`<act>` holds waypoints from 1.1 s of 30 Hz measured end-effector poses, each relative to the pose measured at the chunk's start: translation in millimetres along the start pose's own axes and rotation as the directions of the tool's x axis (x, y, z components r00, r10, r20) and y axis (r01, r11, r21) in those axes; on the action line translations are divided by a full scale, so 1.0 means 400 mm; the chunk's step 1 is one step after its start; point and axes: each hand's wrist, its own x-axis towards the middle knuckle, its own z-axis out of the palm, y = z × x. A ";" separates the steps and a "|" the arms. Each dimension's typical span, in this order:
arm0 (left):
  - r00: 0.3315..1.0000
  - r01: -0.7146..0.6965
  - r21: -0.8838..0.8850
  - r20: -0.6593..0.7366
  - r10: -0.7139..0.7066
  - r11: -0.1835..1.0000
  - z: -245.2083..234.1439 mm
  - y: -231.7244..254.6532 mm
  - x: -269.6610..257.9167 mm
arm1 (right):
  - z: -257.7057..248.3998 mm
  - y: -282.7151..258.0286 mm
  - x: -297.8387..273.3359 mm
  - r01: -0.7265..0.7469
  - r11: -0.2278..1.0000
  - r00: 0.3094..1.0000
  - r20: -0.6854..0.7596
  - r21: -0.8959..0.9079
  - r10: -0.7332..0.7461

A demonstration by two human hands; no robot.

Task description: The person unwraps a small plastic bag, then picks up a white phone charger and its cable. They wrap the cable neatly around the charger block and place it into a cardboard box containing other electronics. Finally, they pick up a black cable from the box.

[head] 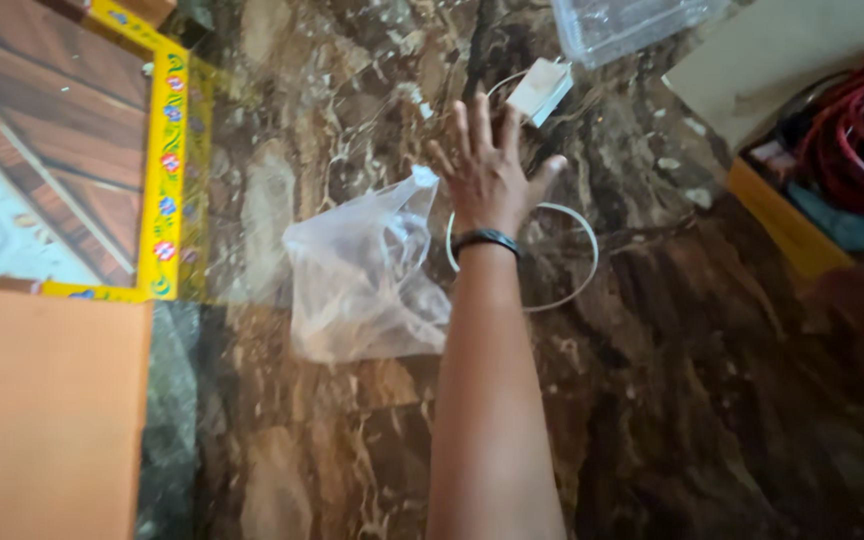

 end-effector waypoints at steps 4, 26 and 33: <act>0.999 -0.034 -0.006 -0.017 0.034 0.999 0.051 0.002 0.111 | -0.005 -0.030 0.030 -0.030 0.999 0.999 0.021 0.035 0.029; 0.948 0.277 -0.299 -0.069 -0.310 0.913 0.073 0.166 -0.205 | -0.117 -0.085 -0.032 0.008 1.000 0.987 0.162 0.030 -0.013; 0.846 0.522 -0.367 0.338 -0.412 0.770 -0.009 0.203 -0.359 | -0.140 -0.120 -0.024 0.029 0.997 0.983 0.177 0.073 -0.041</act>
